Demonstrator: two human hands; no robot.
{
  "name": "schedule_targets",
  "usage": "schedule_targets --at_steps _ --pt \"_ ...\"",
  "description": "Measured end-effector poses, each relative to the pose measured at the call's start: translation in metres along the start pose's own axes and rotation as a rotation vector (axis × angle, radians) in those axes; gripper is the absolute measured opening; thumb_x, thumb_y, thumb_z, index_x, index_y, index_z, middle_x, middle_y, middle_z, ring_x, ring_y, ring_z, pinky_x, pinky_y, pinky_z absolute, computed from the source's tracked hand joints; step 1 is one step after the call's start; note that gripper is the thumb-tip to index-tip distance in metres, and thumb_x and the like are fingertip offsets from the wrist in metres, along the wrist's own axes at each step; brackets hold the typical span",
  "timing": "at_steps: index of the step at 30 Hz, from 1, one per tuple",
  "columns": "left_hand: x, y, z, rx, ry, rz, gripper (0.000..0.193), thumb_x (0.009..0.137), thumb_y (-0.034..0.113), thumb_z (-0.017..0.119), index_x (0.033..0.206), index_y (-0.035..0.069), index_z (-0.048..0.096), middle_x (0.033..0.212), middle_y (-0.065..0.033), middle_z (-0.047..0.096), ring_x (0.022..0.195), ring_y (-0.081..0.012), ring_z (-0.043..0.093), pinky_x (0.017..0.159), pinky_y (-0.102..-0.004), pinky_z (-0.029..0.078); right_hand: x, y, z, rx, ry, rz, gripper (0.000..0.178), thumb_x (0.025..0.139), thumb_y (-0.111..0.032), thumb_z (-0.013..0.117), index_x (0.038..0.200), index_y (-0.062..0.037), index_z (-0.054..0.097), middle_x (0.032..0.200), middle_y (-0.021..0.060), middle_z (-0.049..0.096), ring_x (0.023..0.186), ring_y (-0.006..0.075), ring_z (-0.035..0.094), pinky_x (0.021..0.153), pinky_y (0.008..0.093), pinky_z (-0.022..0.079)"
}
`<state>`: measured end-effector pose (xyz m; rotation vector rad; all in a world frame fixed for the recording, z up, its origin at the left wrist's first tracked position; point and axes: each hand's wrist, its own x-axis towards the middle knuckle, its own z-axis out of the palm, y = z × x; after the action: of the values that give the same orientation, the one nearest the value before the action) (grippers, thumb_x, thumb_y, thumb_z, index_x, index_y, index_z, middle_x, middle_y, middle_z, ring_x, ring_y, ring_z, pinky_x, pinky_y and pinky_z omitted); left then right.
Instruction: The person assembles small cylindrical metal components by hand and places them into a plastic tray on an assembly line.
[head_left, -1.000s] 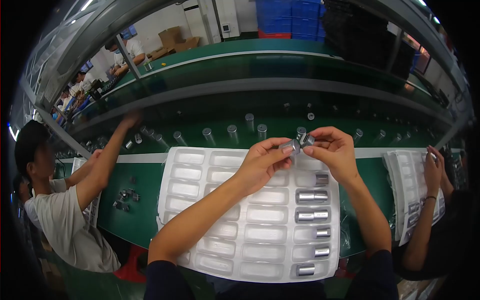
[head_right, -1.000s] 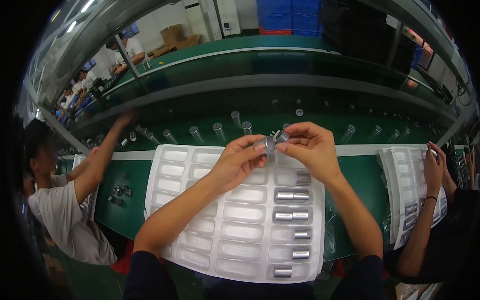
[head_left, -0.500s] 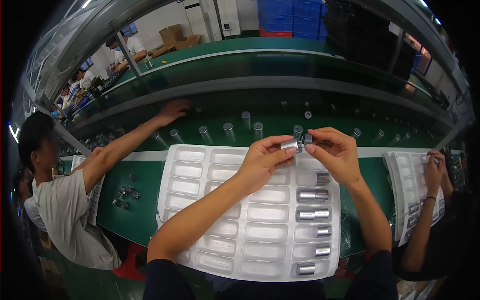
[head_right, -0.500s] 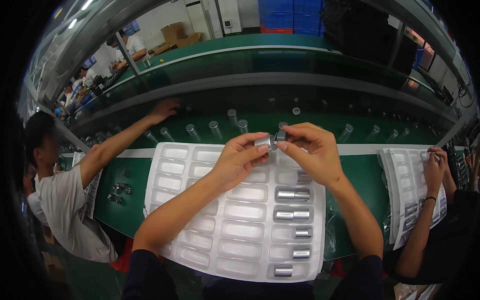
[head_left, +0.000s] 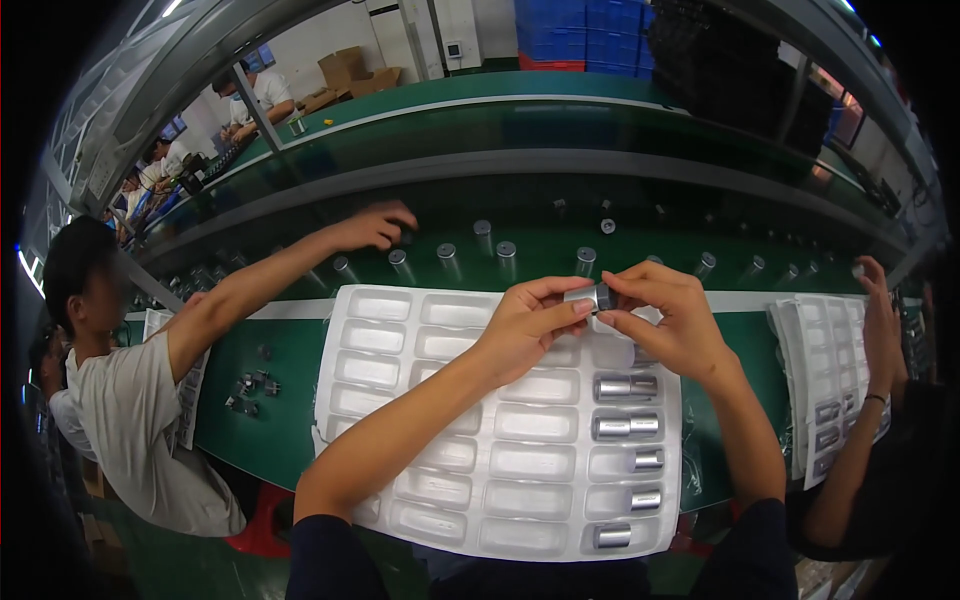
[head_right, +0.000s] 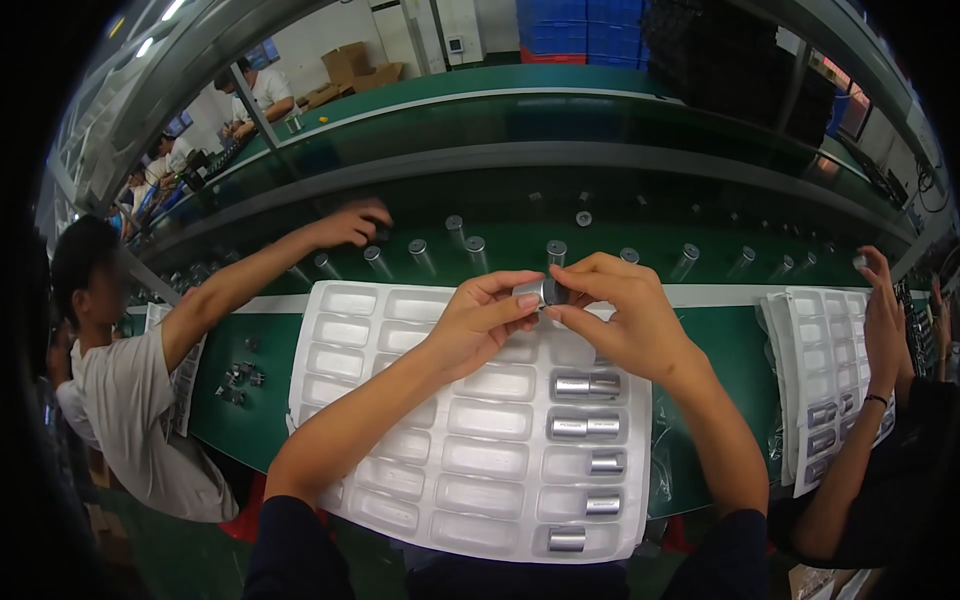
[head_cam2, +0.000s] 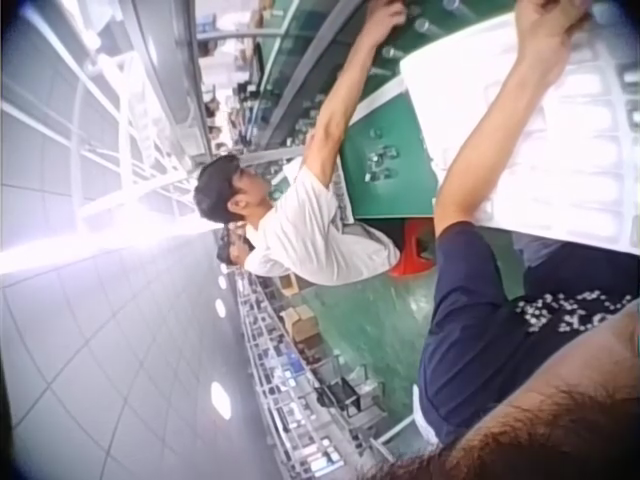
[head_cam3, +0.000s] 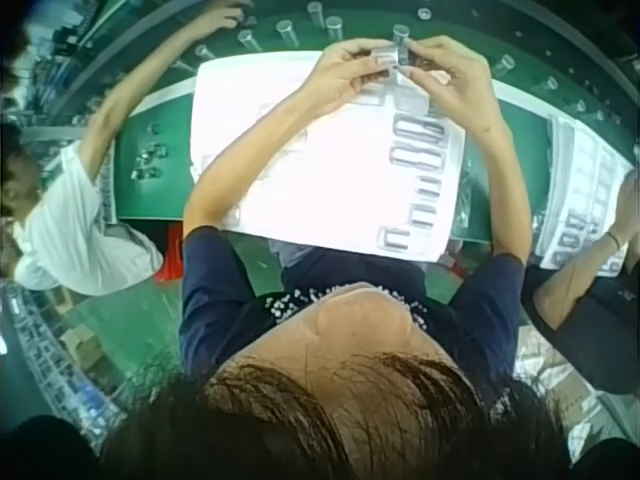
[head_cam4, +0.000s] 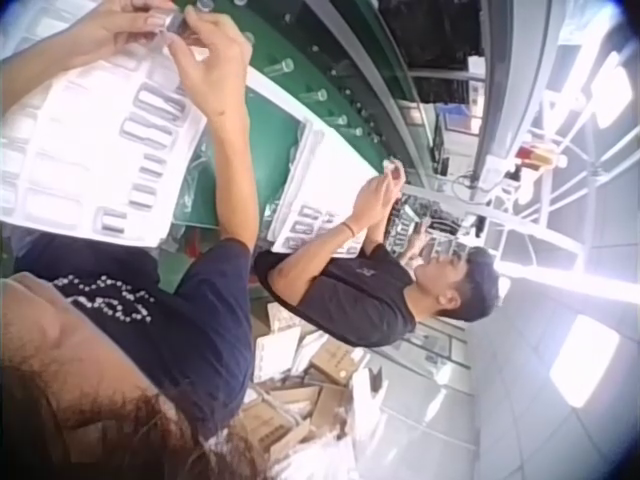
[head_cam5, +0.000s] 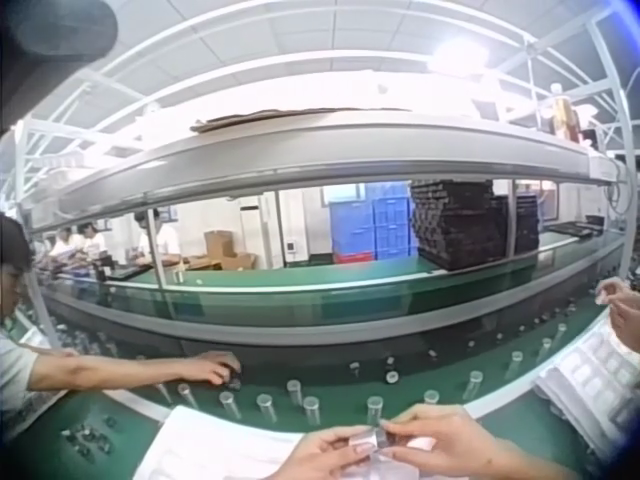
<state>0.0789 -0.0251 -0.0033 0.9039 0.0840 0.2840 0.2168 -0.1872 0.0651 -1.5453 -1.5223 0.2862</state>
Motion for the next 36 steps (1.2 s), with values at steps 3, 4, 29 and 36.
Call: schedule_targets --at_steps 3,4,29,36 --pt "0.001 0.001 -0.005 -0.004 -0.06 -0.034 0.034 0.089 0.005 0.067 0.122 0.001 0.061 0.102 -0.0086 0.068 0.088 -0.0135 0.063 0.078 -0.0259 0.053 0.0 -0.008 -0.002 -0.045 -0.006 -0.002 0.037 0.079 -0.002 0.074 0.115 0.0033 0.067 0.1 0.0122 0.066 0.086 0.0176 0.065 0.072 0.0281 0.053" --pt "-0.001 0.001 -0.004 -0.002 -0.057 -0.034 0.034 0.089 0.005 0.067 0.122 0.001 0.061 0.102 -0.0086 0.068 0.088 -0.0135 0.063 0.078 -0.0259 0.053 0.0 -0.011 -0.004 -0.056 -0.016 -0.001 0.036 0.079 -0.004 0.075 0.113 0.0033 0.067 0.098 0.0131 0.066 0.085 0.0201 0.066 0.073 0.0292 0.053" --pt "-0.004 0.0 0.002 0.059 -0.05 -0.046 0.032 0.088 0.005 0.069 0.119 0.002 0.063 0.104 -0.0072 0.068 0.088 -0.0109 0.062 0.075 -0.0246 0.05 -0.008 -0.024 0.004 -0.386 0.034 -0.103 0.028 0.075 -0.007 0.078 0.101 0.0003 0.07 0.092 0.0121 0.066 0.076 0.0275 0.066 0.066 0.0317 0.054" --pt "-0.003 -0.003 0.003 0.119 0.019 -0.099 0.027 0.089 0.007 0.068 0.115 0.002 0.065 0.099 -0.0063 0.068 0.081 -0.0096 0.06 0.071 -0.0218 0.048 -0.011 -0.016 0.003 -0.419 0.016 -0.094 0.028 0.076 -0.012 0.077 0.101 -0.0003 0.07 0.09 0.0124 0.066 0.074 0.0279 0.065 0.067 0.033 0.054"
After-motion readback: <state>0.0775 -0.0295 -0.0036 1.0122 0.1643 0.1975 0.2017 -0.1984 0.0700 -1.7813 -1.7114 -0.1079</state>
